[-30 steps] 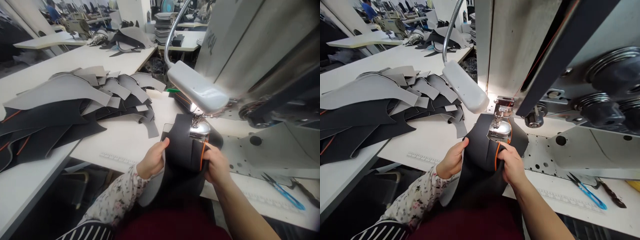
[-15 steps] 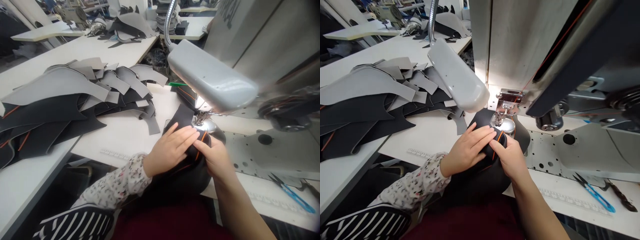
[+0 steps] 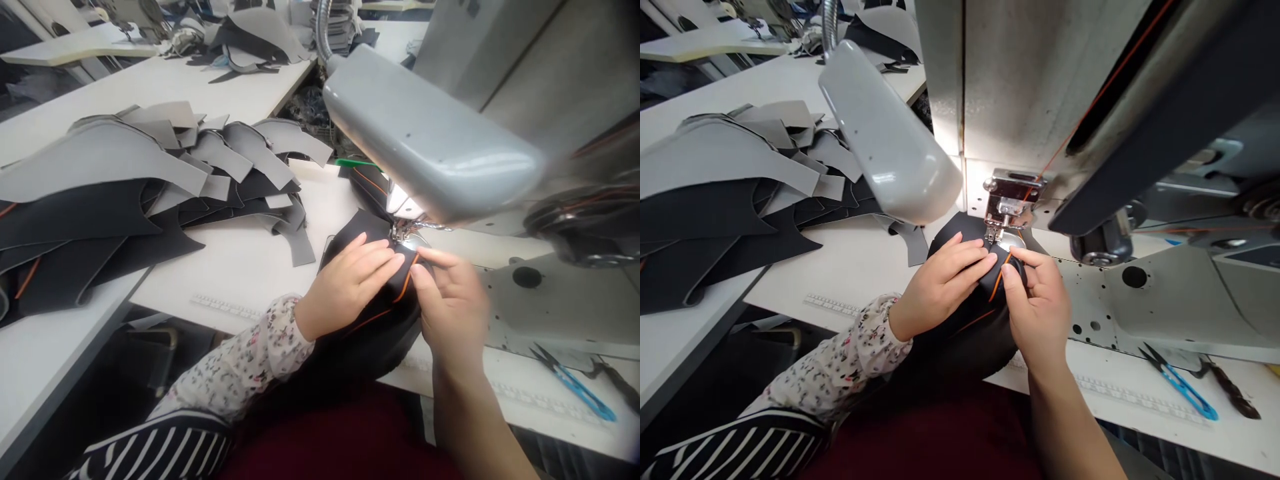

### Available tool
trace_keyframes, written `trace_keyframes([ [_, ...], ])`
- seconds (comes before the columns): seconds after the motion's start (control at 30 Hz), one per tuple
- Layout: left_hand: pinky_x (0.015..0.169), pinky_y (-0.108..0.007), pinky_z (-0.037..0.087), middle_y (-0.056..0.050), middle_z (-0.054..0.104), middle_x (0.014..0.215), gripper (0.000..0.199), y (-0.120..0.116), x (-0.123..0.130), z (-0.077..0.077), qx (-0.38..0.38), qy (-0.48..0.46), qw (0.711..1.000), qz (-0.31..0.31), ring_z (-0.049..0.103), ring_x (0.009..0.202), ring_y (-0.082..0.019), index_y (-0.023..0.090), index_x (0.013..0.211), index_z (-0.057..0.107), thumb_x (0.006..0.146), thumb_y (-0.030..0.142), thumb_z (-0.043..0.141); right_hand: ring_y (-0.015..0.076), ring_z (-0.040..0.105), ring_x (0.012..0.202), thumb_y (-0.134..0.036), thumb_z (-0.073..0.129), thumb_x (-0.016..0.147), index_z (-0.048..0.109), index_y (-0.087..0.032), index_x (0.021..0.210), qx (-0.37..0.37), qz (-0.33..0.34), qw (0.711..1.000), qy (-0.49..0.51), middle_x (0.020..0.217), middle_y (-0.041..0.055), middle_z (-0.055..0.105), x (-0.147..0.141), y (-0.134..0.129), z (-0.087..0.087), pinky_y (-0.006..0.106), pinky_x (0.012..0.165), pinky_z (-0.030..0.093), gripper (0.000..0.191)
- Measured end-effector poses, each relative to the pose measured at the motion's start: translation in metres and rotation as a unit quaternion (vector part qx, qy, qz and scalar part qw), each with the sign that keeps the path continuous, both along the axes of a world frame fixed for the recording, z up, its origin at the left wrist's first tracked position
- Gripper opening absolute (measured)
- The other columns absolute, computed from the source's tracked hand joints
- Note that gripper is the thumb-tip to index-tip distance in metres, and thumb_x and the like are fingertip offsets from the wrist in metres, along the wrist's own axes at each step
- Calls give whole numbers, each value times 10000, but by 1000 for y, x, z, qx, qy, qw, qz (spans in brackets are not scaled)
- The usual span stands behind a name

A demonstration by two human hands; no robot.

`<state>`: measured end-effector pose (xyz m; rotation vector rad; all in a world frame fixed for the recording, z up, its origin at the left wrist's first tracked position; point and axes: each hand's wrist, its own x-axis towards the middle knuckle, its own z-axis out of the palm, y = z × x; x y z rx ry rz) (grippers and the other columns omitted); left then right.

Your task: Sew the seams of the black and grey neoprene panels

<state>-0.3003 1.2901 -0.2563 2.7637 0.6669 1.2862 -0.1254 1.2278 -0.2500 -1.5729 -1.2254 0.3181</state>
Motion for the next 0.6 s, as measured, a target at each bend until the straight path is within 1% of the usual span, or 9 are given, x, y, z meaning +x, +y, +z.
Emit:
trace_keyframes([
  [0.1,1219,-526,420,-125,676,1308,351,0,1,1,9,-1,1000,-1,581,1347,-260,96,1370,564,1024,93,500,229,707,1032,-436,680,943,694,-269,1196,-2,1,1000,14,1104,38,734,1,0,-1,378,858,571,303],
  [0.17,1213,-526,426,-127,679,1301,349,-1,1,2,11,-1,1000,3,589,1334,-268,85,1360,569,1015,85,517,223,708,1037,-427,679,946,694,-273,1193,-1,4,1000,21,1109,31,735,2,1,-1,377,872,573,291],
  [0.3,1212,-542,424,-117,674,1315,349,-4,2,2,-5,-1,1000,9,575,1353,-259,121,1377,556,1035,108,490,185,711,1027,-390,674,953,706,-288,1161,8,11,1000,25,1111,4,737,3,3,0,320,869,569,234],
  [0.4,1218,-549,416,-108,670,1325,360,-5,3,1,-18,-1,1000,15,562,1364,-250,145,1397,541,1043,122,480,181,714,1018,-391,676,951,716,-272,1149,17,23,999,45,1108,10,738,4,6,0,311,872,569,235],
  [0.47,1217,-543,423,-101,674,1316,352,-3,4,2,-19,-1,1000,22,576,1344,-249,149,1388,550,1042,132,489,192,713,1019,-405,672,953,718,-251,1154,15,28,998,58,1112,28,736,5,9,-1,335,889,570,258],
  [0.6,1237,-522,410,-95,674,1312,352,-3,4,1,-12,-10,1000,16,594,1316,-249,160,1391,560,1045,173,493,227,692,1080,-408,642,963,715,-244,1160,8,30,997,69,1166,52,719,6,14,0,441,1013,530,267],
])
